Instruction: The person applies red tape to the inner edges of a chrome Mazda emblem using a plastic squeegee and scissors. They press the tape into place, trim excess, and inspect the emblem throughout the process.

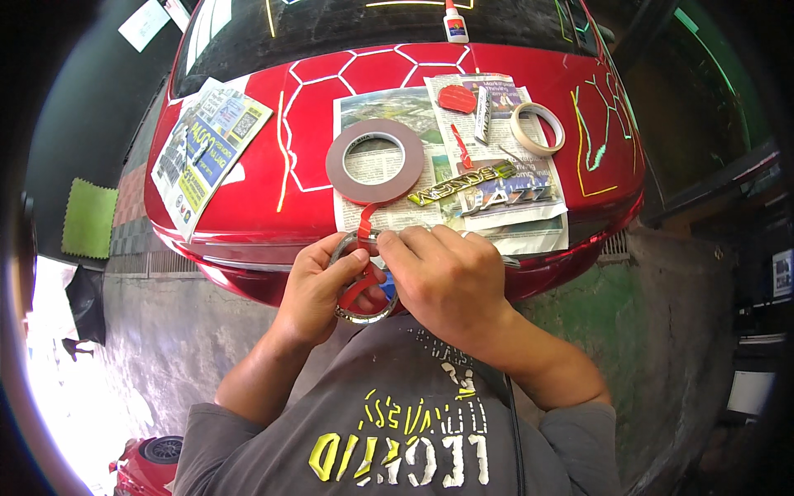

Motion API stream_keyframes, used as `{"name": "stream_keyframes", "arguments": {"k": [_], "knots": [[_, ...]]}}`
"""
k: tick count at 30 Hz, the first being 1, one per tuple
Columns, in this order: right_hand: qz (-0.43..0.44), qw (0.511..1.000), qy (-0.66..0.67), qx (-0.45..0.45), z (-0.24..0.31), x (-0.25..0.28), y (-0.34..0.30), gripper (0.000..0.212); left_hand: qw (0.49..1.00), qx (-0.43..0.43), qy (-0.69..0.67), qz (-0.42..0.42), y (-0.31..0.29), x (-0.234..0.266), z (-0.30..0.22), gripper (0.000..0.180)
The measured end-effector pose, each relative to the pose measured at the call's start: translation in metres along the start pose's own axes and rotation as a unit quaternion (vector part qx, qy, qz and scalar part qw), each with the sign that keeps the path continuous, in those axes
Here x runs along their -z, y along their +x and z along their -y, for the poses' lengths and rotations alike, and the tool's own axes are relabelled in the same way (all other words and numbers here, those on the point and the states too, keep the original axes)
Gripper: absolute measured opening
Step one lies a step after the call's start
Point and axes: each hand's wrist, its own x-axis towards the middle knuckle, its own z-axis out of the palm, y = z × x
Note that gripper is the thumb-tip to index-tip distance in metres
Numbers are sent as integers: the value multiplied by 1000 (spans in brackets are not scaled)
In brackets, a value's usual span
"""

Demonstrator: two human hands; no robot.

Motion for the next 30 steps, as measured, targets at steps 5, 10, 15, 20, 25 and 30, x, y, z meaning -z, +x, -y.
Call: {"name": "stream_keyframes", "arguments": {"k": [5,10,15,20,25,30], "knots": [[13,1000,5,-1,0,1,2,16,1000,-5,14,-2,-1,0,-1,24],[0,1000,12,4,-1,-2,2,13,1000,-6,14,-3,-2,0,-2,25],[13,1000,5,10,-2,0,3,12,1000,-12,25,-4,-2,-1,-3,25],[8,1000,14,7,-1,-4,2,9,998,-23,48,-14,-3,-1,-1,23],[33,999,38,5,-2,-2,3,14,994,-45,91,-35,-5,-5,-1,21],[39,998,55,13,-6,1,4,12,992,-58,99,-52,-7,-9,2,19]]}}
